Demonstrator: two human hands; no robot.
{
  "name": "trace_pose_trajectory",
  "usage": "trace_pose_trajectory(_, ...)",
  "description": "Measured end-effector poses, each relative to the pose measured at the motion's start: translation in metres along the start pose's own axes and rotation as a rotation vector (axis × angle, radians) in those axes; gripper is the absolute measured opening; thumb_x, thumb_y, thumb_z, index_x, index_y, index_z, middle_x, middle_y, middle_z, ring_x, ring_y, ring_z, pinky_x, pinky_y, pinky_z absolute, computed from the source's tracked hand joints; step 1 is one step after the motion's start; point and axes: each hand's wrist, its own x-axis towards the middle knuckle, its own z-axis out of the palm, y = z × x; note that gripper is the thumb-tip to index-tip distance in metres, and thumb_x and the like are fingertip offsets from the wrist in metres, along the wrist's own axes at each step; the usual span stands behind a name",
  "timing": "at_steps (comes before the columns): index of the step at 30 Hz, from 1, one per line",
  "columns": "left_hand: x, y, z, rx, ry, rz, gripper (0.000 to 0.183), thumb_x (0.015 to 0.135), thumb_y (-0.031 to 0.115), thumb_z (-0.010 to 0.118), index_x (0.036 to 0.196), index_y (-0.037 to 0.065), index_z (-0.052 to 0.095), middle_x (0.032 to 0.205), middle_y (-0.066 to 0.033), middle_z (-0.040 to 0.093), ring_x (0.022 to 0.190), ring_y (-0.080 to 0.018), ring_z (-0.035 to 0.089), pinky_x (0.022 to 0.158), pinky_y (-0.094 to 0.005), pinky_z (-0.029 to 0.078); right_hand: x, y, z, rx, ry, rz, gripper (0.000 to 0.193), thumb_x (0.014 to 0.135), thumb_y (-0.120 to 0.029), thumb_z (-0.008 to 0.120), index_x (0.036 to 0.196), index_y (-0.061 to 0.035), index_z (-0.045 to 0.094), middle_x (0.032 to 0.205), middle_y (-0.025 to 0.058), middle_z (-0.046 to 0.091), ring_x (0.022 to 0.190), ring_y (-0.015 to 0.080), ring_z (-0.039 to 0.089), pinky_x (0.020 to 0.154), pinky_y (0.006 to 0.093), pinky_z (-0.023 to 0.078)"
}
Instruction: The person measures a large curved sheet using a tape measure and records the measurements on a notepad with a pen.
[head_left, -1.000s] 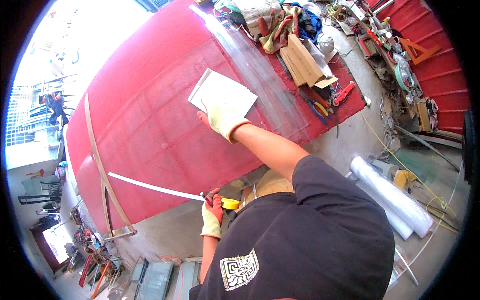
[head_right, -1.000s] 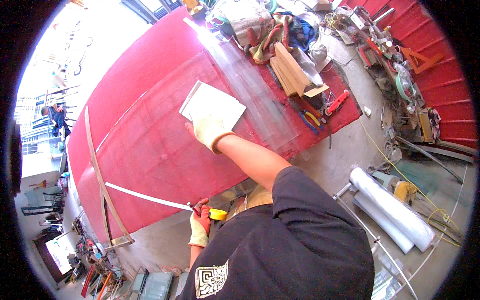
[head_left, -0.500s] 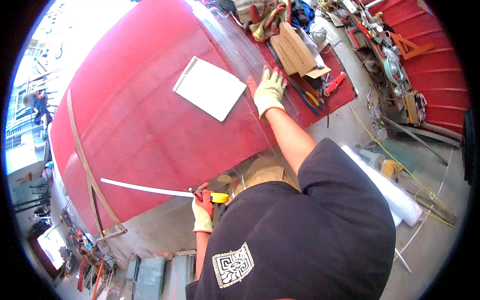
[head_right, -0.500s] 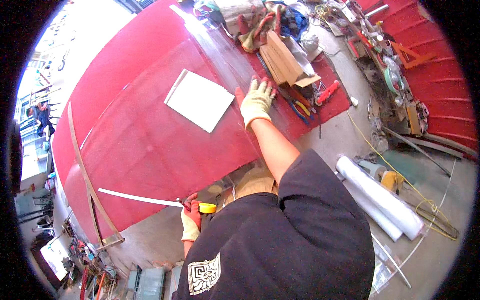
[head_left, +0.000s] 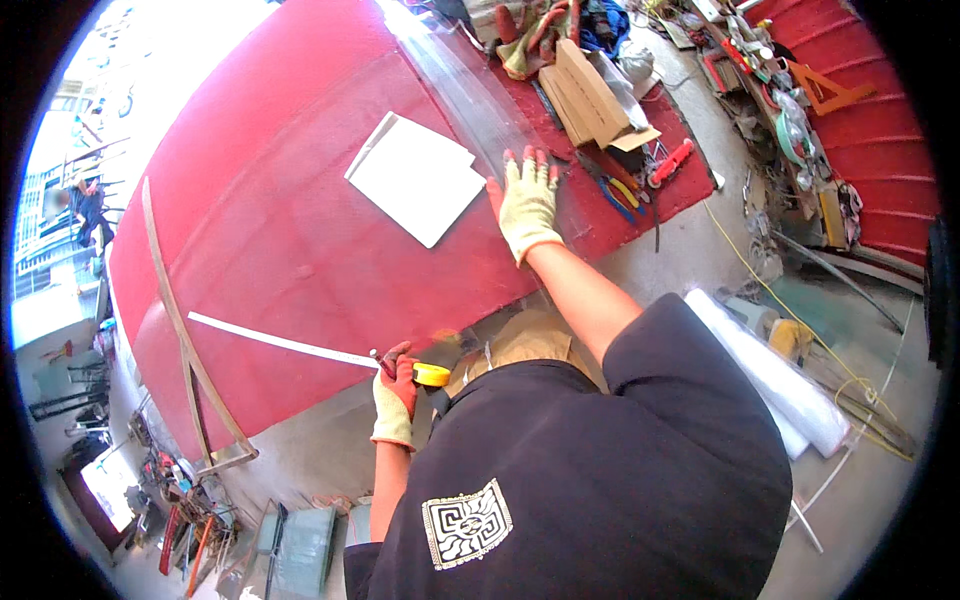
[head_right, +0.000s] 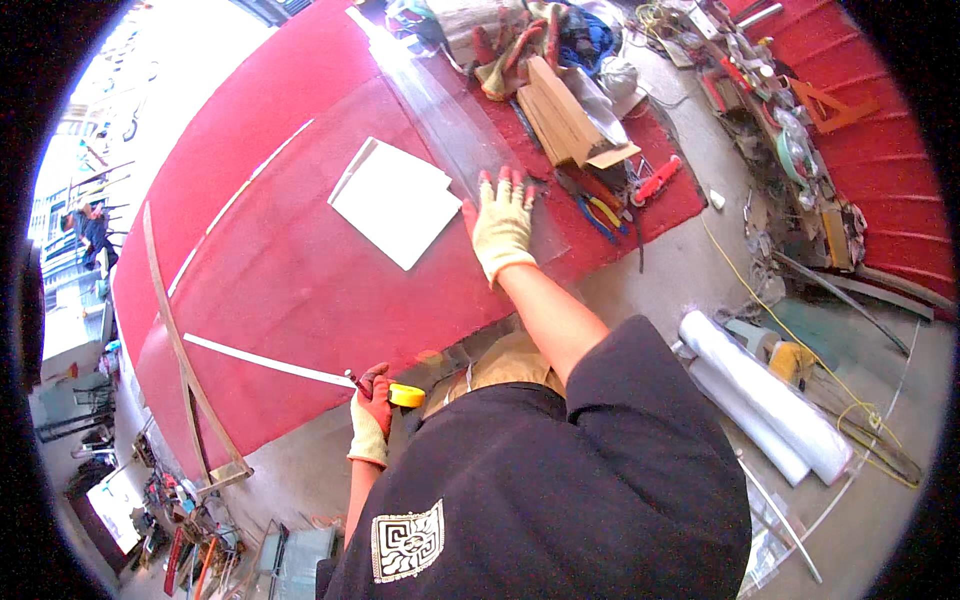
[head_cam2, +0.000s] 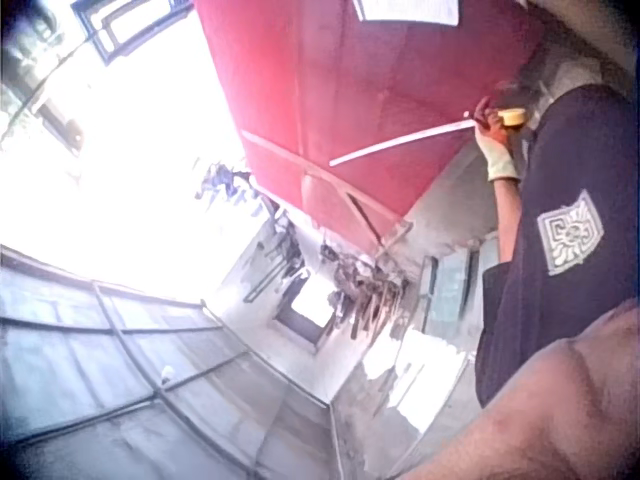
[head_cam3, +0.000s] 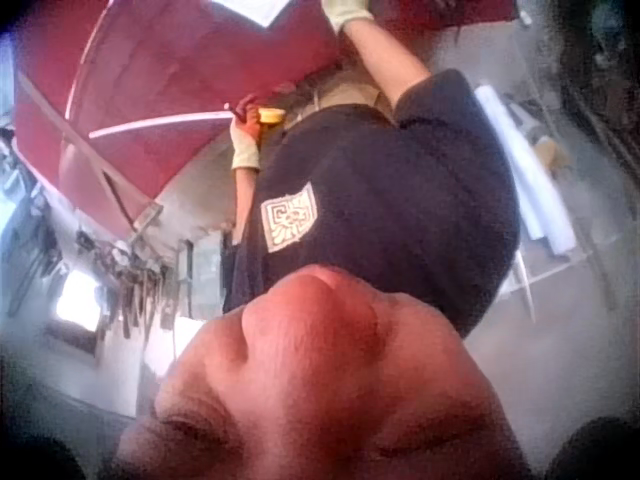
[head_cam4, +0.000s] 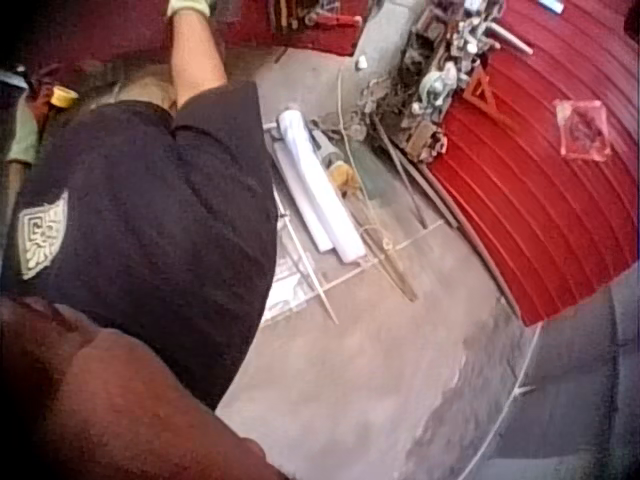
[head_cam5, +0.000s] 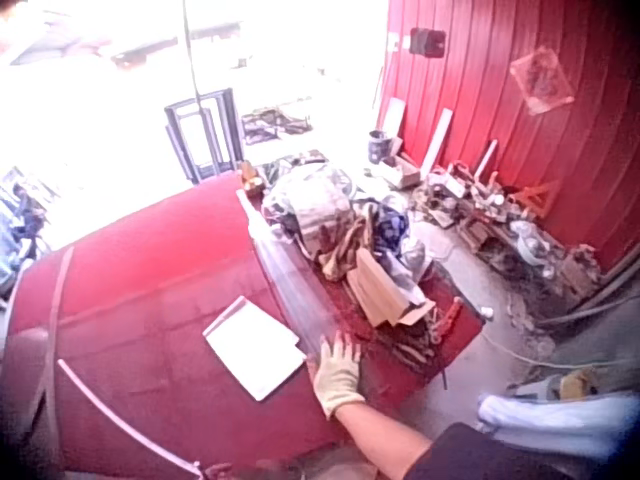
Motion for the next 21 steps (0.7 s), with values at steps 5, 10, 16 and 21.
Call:
trace_pose_trajectory(5, -0.012, -0.016, -0.011, -0.171, 0.107, -0.098, 0.031, 0.116, 0.016, 0.054, 0.142, 0.002, 0.066, 0.108, -0.0052, 0.072, 0.100, -0.0147, 0.067, 0.090, -0.0293, 0.056, -0.011, -0.019, 0.004, -0.135, -0.093, -0.075, 0.072, 0.110, -0.058, 0.048, 0.169, -0.0167, 0.046, 0.175, 0.0222, 0.040, 0.165, 0.0418, 0.030, 0.135, 0.0635, 0.014)
trace_pose_trajectory(10, 0.015, -0.035, -0.010, -1.176, 0.089, -0.194, 0.047, 0.115, 0.027, 0.051, 0.140, -0.012, 0.063, 0.092, -0.0043, 0.064, 0.077, -0.0142, 0.055, 0.070, -0.0278, 0.048, 0.035, -0.042, -0.037, -0.039, -0.095, -0.155, 0.064, 0.108, -0.048, 0.060, 0.161, -0.0127, 0.053, 0.164, 0.0193, 0.053, 0.153, 0.0404, 0.048, 0.120, 0.0667, 0.041)
trace_pose_trajectory(16, 0.038, -0.100, 0.027, -0.590, 0.184, 0.019, 0.028, 0.113, 0.003, 0.052, 0.136, 0.003, 0.069, 0.097, 0.0041, 0.059, 0.087, -0.0077, 0.053, 0.079, -0.0215, 0.046, 0.052, 0.010, 0.046, -0.416, -0.140, -0.016, 0.073, 0.114, -0.067, 0.035, 0.176, -0.0299, 0.027, 0.180, 0.0146, 0.032, 0.164, 0.0409, 0.034, 0.126, 0.0697, 0.035)
trace_pose_trajectory(21, -0.012, -0.077, 0.026, -0.316, 0.384, -0.040, 0.026, 0.112, 0.012, 0.057, 0.134, 0.007, 0.071, 0.103, 0.0020, 0.067, 0.096, -0.0109, 0.057, 0.087, -0.0295, 0.050, 0.073, 0.025, 0.057, -0.384, -0.215, 0.069, 0.077, 0.111, -0.074, 0.036, 0.175, -0.0322, 0.029, 0.181, 0.0143, 0.030, 0.164, 0.0412, 0.034, 0.124, 0.0723, 0.034)
